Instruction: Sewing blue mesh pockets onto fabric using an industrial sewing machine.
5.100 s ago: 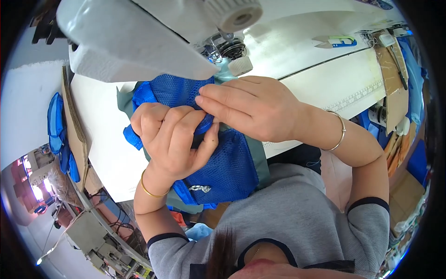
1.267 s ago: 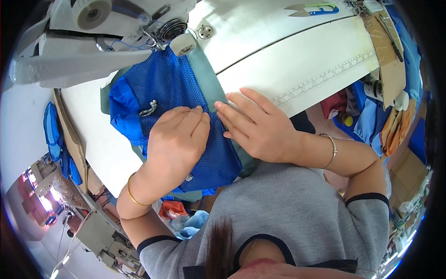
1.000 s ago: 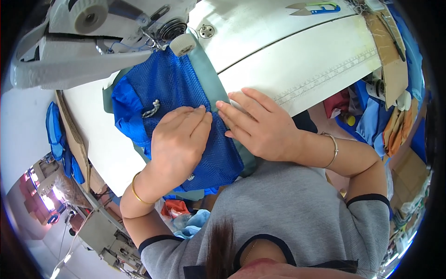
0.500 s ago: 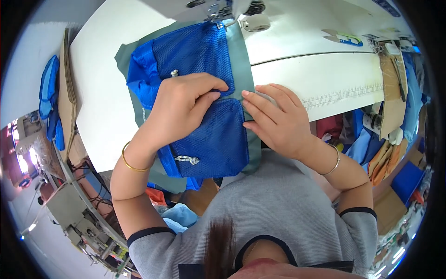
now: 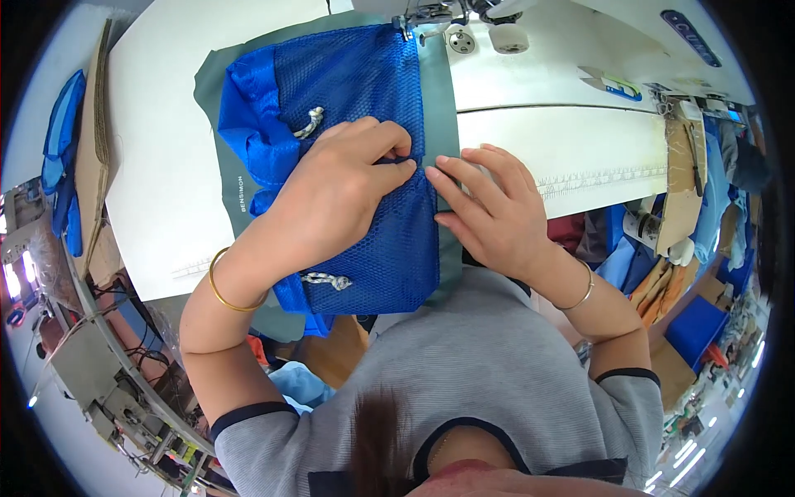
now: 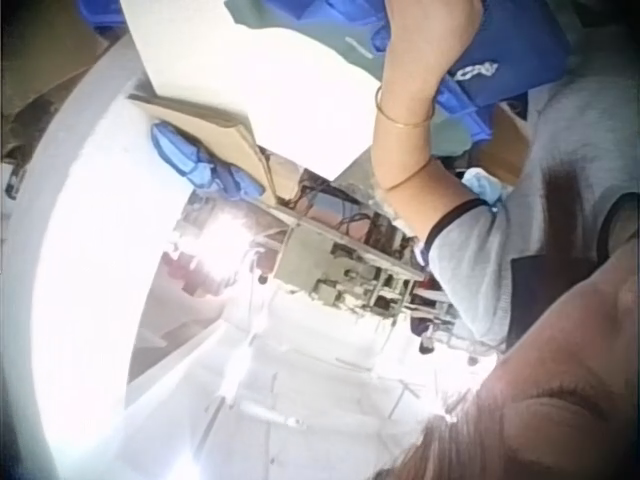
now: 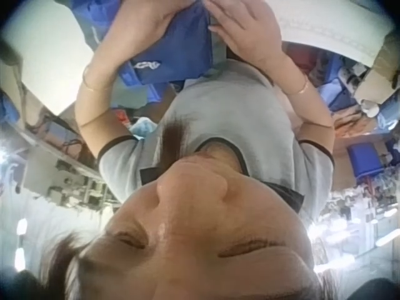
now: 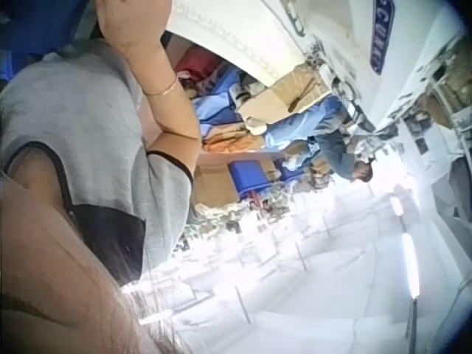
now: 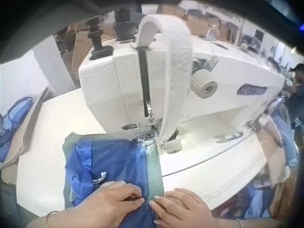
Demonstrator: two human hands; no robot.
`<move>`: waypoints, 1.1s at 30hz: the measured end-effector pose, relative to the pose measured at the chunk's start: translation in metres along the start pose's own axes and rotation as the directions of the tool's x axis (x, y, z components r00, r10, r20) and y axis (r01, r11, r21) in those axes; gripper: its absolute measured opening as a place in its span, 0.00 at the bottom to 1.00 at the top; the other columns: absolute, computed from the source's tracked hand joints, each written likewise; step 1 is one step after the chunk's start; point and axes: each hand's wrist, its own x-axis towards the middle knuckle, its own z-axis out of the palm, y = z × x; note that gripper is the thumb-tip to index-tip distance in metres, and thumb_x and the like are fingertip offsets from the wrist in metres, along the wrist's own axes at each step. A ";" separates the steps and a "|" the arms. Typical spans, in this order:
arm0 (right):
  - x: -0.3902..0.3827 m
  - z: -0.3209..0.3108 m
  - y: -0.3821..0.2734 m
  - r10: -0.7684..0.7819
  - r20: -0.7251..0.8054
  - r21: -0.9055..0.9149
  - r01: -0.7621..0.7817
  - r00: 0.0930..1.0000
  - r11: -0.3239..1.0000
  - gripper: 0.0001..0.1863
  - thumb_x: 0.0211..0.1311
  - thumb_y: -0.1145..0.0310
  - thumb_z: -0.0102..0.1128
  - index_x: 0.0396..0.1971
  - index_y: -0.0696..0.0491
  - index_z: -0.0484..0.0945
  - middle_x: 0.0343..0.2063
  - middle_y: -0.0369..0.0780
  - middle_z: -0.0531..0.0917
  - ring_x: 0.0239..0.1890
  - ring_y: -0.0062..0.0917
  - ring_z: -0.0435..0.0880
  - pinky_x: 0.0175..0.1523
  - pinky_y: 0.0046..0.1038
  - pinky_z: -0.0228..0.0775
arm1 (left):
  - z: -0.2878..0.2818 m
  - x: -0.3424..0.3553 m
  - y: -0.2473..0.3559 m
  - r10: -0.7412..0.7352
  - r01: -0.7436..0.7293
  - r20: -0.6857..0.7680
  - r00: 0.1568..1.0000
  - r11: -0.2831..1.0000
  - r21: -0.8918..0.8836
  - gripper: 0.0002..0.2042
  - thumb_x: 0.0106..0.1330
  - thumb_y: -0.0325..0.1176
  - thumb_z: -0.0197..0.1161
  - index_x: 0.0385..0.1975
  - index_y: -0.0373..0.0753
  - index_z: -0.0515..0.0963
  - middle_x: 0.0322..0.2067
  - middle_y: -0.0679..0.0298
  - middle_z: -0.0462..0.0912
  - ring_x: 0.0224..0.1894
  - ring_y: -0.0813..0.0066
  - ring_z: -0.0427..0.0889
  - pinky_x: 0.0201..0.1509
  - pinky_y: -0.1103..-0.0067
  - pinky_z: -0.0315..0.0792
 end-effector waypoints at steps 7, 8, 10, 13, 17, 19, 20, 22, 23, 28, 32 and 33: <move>-0.001 0.002 0.001 -0.038 -0.017 -0.030 0.037 0.999 0.999 0.25 0.53 0.60 0.70 0.49 0.58 0.84 0.51 0.40 0.80 0.56 0.37 0.77 0.64 0.44 0.73 | 0.002 -0.005 -0.001 0.017 -0.017 -0.022 1.000 1.000 0.022 0.11 0.54 0.19 0.66 0.39 0.28 0.84 0.40 0.54 0.80 0.42 0.57 0.81 0.50 0.68 0.76; -0.001 0.002 0.001 -0.046 -0.029 -0.040 0.045 0.999 0.998 0.24 0.53 0.60 0.70 0.48 0.58 0.84 0.51 0.40 0.81 0.56 0.37 0.78 0.64 0.44 0.73 | 0.002 -0.005 -0.001 0.018 -0.017 -0.019 1.000 0.999 0.030 0.11 0.54 0.19 0.66 0.39 0.28 0.84 0.40 0.54 0.80 0.42 0.57 0.81 0.50 0.67 0.76; 0.000 0.003 0.001 -0.050 -0.032 -0.044 0.049 0.998 0.998 0.24 0.52 0.60 0.70 0.48 0.58 0.84 0.51 0.40 0.81 0.56 0.37 0.78 0.63 0.44 0.74 | 0.003 -0.006 -0.002 0.021 -0.020 -0.019 1.000 0.999 0.037 0.11 0.54 0.19 0.66 0.39 0.28 0.84 0.40 0.54 0.80 0.43 0.57 0.81 0.50 0.67 0.76; 0.000 0.002 0.001 -0.051 -0.044 -0.044 0.050 0.998 0.998 0.24 0.52 0.60 0.71 0.48 0.58 0.84 0.50 0.40 0.81 0.56 0.37 0.78 0.63 0.44 0.74 | 0.004 -0.005 -0.001 0.043 -0.041 -0.044 0.998 0.998 0.050 0.11 0.54 0.20 0.66 0.38 0.29 0.84 0.40 0.55 0.79 0.42 0.58 0.81 0.49 0.67 0.76; -0.002 0.003 -0.001 -0.044 -0.059 -0.047 0.041 0.997 0.998 0.23 0.52 0.61 0.71 0.47 0.57 0.85 0.50 0.40 0.81 0.56 0.36 0.78 0.64 0.44 0.74 | 0.001 -0.001 0.001 -0.009 0.010 -0.009 1.000 1.000 0.023 0.10 0.60 0.21 0.66 0.41 0.29 0.82 0.40 0.54 0.79 0.40 0.58 0.80 0.47 0.69 0.76; -0.003 0.004 0.000 -0.047 -0.068 -0.050 0.043 0.997 0.998 0.24 0.52 0.61 0.71 0.48 0.57 0.85 0.51 0.40 0.81 0.56 0.36 0.77 0.64 0.44 0.73 | 0.001 0.006 0.004 -0.042 0.042 0.015 0.999 0.999 0.019 0.11 0.63 0.22 0.65 0.45 0.30 0.80 0.40 0.54 0.79 0.40 0.58 0.80 0.46 0.69 0.76; -0.004 0.005 0.001 -0.050 -0.069 -0.044 0.047 0.996 0.998 0.24 0.52 0.61 0.71 0.48 0.57 0.85 0.51 0.40 0.80 0.57 0.36 0.77 0.65 0.43 0.73 | 0.003 0.011 0.006 -0.171 0.170 -0.036 0.985 0.985 -0.030 0.12 0.65 0.23 0.65 0.48 0.30 0.78 0.43 0.53 0.78 0.40 0.58 0.80 0.46 0.70 0.76; -0.005 0.006 0.002 -0.051 -0.072 -0.042 0.048 0.996 0.998 0.24 0.51 0.61 0.72 0.48 0.57 0.84 0.52 0.40 0.80 0.57 0.36 0.76 0.65 0.43 0.72 | 0.007 0.020 0.007 -0.294 0.288 -0.082 0.952 0.954 -0.080 0.14 0.68 0.25 0.64 0.51 0.29 0.76 0.46 0.51 0.78 0.41 0.58 0.81 0.46 0.70 0.77; -0.005 0.006 0.002 -0.052 -0.071 -0.034 0.049 0.996 0.998 0.25 0.51 0.61 0.72 0.49 0.58 0.84 0.52 0.40 0.79 0.58 0.36 0.76 0.66 0.43 0.72 | 0.009 0.026 0.002 -0.234 0.240 -0.192 0.953 0.971 0.010 0.16 0.67 0.26 0.65 0.52 0.27 0.74 0.48 0.48 0.77 0.45 0.51 0.79 0.50 0.66 0.76; -0.002 0.003 -0.002 -0.022 -0.035 -0.019 0.021 0.999 1.000 0.27 0.51 0.59 0.72 0.49 0.59 0.82 0.52 0.41 0.78 0.59 0.37 0.74 0.66 0.42 0.70 | 0.012 0.046 -0.014 -0.212 0.265 -0.180 0.961 0.892 0.366 0.23 0.64 0.34 0.68 0.51 0.22 0.73 0.57 0.41 0.74 0.54 0.46 0.77 0.57 0.65 0.77; 0.007 0.000 -0.007 -0.022 -0.048 0.034 0.024 0.999 0.999 0.26 0.50 0.59 0.72 0.47 0.60 0.82 0.49 0.43 0.79 0.59 0.38 0.74 0.66 0.42 0.71 | 0.012 0.050 -0.010 -0.256 0.297 -0.150 0.955 0.842 0.451 0.24 0.63 0.34 0.67 0.56 0.27 0.74 0.61 0.47 0.74 0.59 0.48 0.77 0.62 0.65 0.74; 0.009 0.002 -0.010 -0.023 -0.053 0.037 0.025 0.998 0.999 0.26 0.50 0.59 0.72 0.47 0.60 0.82 0.49 0.43 0.79 0.59 0.38 0.74 0.66 0.42 0.71 | 0.006 0.049 -0.012 -0.256 0.282 -0.119 0.959 0.849 0.447 0.24 0.61 0.31 0.66 0.56 0.27 0.74 0.60 0.48 0.75 0.58 0.49 0.77 0.62 0.65 0.75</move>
